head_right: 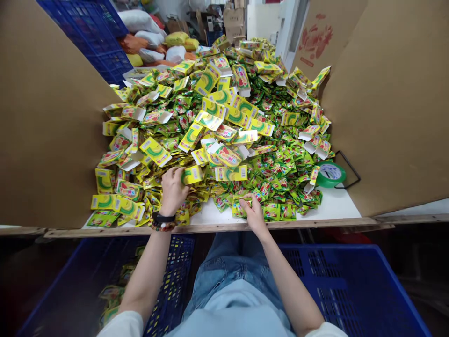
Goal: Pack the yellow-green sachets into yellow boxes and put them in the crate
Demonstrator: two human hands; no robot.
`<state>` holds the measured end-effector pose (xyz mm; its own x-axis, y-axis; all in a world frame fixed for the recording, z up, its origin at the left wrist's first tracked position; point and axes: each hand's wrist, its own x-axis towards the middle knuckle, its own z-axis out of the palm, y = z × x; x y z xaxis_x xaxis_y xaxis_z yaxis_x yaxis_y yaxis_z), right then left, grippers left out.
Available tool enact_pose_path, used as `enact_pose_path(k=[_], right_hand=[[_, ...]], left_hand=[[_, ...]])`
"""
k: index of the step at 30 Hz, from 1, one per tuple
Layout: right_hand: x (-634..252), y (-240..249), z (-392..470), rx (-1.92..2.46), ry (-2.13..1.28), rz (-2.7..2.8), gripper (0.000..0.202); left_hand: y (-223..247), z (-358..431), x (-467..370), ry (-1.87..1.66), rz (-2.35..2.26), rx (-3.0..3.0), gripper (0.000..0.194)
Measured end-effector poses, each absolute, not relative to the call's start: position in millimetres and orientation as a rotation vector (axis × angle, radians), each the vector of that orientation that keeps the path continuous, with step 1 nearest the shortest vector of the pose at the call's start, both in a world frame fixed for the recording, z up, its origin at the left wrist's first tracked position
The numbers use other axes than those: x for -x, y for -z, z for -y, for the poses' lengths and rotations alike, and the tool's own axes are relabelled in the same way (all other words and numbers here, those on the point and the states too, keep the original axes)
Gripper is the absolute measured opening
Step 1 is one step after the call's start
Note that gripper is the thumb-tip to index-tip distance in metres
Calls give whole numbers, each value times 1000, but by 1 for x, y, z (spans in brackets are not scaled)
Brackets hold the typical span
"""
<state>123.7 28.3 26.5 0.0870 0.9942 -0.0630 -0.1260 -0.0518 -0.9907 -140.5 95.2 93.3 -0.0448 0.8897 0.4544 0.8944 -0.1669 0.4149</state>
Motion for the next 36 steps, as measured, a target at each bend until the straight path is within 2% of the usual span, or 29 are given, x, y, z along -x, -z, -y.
enact_pose_path(k=[5,9,15,23,31,36], right_hand=[[-127,-47,-19,1050,-1394,675,33],[-126,-67,-13,958,-1555,711,31],[-128,-71,-11,1046,-1686,839,31],[-108,-49,-2,1321,-1056,1067,21],[-99,-27,-5,1283,-1129,769,25],[-91,-26,0,1363,-965,680,28]], left_hand=[[-76,-43,105,1903,1863,2414,56],[-64,-10,75,2167,1884,2643,59],[-49,1,56,2265,1850,2800,65],[-21,14,33,2505,2040,2616,75],[-13,6,37,2507,1993,2802,76],[-13,5,35,2758,2059,2772,75]])
